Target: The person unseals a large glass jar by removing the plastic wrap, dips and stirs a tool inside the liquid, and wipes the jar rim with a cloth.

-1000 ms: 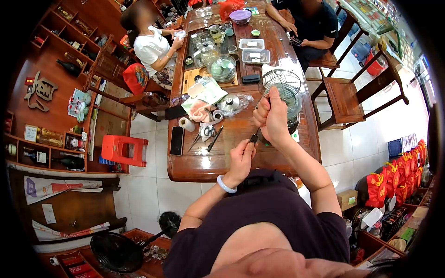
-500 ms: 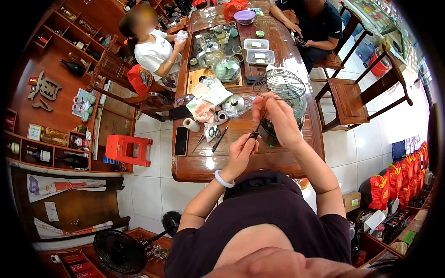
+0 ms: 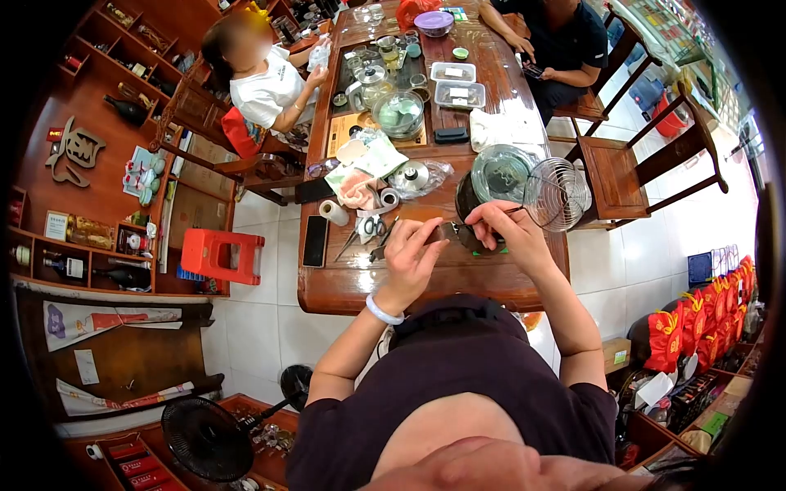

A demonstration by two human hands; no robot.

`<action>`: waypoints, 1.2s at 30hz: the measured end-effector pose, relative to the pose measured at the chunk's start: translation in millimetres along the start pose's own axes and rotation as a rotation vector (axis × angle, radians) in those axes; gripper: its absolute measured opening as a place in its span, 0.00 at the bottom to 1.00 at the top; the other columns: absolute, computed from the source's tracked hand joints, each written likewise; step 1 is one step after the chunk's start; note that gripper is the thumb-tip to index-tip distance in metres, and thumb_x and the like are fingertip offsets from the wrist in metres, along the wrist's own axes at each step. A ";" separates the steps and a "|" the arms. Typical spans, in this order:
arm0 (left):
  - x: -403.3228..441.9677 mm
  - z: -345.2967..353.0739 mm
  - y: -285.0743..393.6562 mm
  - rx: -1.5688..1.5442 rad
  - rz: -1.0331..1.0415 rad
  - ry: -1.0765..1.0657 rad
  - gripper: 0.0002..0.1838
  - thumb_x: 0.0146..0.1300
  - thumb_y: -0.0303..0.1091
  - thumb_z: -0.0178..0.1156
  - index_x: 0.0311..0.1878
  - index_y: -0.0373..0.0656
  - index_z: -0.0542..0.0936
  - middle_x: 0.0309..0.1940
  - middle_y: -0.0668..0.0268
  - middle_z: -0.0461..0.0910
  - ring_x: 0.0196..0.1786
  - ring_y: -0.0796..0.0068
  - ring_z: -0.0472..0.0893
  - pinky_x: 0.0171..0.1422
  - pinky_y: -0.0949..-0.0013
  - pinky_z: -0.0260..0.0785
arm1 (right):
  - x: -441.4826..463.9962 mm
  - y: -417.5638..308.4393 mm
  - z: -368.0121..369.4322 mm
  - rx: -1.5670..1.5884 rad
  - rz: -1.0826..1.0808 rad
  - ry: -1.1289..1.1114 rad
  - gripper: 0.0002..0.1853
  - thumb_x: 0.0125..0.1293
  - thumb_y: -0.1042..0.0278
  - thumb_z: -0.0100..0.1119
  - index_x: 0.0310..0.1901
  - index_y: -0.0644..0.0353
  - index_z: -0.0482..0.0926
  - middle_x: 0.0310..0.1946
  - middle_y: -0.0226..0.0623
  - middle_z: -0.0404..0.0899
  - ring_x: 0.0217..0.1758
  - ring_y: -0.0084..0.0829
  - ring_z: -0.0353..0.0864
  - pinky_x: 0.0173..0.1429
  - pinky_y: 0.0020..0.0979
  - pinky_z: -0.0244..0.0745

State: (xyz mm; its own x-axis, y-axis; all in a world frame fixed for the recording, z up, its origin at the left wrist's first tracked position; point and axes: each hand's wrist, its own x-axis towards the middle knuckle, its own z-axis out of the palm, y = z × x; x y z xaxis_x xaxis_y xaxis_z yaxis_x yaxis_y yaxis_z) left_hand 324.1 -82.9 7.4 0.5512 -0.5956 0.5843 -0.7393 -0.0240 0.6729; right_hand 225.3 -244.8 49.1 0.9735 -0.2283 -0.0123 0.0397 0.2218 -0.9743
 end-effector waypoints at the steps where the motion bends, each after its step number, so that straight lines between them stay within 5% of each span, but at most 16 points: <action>1: 0.0 -0.6 0.6 -0.002 0.001 -0.001 0.15 0.47 0.21 0.60 0.42 0.34 0.76 0.28 0.63 0.72 0.30 0.71 0.70 0.34 0.72 0.64 | -0.5 -2.0 1.1 -0.045 0.022 0.031 0.13 0.66 0.62 0.44 0.35 0.62 0.76 0.22 0.25 0.71 0.22 0.16 0.64 0.27 0.18 0.61; 3: -1.0 -3.4 1.8 -0.068 -0.046 -0.054 0.15 0.45 0.21 0.62 0.40 0.34 0.76 0.26 0.63 0.71 0.27 0.72 0.70 0.31 0.72 0.64 | -1.2 0.0 0.9 -0.088 0.042 0.066 0.15 0.65 0.61 0.44 0.33 0.62 0.77 0.20 0.26 0.71 0.20 0.17 0.65 0.26 0.20 0.61; 5: 0.2 -8.8 6.9 -0.049 -0.045 -0.087 0.15 0.45 0.21 0.62 0.40 0.33 0.76 0.25 0.63 0.71 0.26 0.73 0.70 0.30 0.73 0.64 | 0.2 8.7 -1.1 -0.571 -0.139 0.206 0.18 0.65 0.60 0.44 0.27 0.65 0.77 0.15 0.31 0.69 0.17 0.22 0.66 0.24 0.24 0.61; 14: 2.3 -10.4 10.5 -0.077 0.006 -0.175 0.14 0.46 0.22 0.62 0.38 0.33 0.76 0.22 0.63 0.70 0.22 0.73 0.70 0.25 0.73 0.61 | -4.7 22.8 0.2 -0.375 -0.207 0.124 0.23 0.66 0.64 0.41 0.13 0.66 0.65 0.11 0.31 0.63 0.15 0.23 0.59 0.23 0.26 0.56; 25: -1.9 -5.6 1.4 -0.054 0.078 -0.203 0.13 0.46 0.24 0.63 0.38 0.35 0.76 0.21 0.64 0.69 0.17 0.72 0.68 0.20 0.73 0.59 | -6.2 37.5 0.4 -0.311 -0.167 0.170 0.23 0.67 0.64 0.39 0.13 0.61 0.64 0.12 0.27 0.63 0.16 0.18 0.58 0.21 0.22 0.53; 36: -1.5 7.6 2.2 -0.508 -0.360 -0.061 0.10 0.55 0.24 0.57 0.40 0.31 0.74 0.27 0.67 0.70 0.30 0.78 0.70 0.36 0.78 0.63 | 13.7 0.0 6.9 -0.596 -0.260 0.106 0.17 0.62 0.63 0.48 0.22 0.68 0.72 0.15 0.37 0.69 0.18 0.23 0.66 0.25 0.26 0.62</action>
State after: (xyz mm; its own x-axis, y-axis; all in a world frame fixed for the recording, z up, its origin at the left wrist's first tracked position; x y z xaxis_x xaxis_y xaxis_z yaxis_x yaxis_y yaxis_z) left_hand 318.7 -88.2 4.6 0.6974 -0.6664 0.2639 -0.2270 0.1439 0.9632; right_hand 240.2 -241.4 50.5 0.9203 -0.3027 0.2479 0.1096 -0.4088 -0.9060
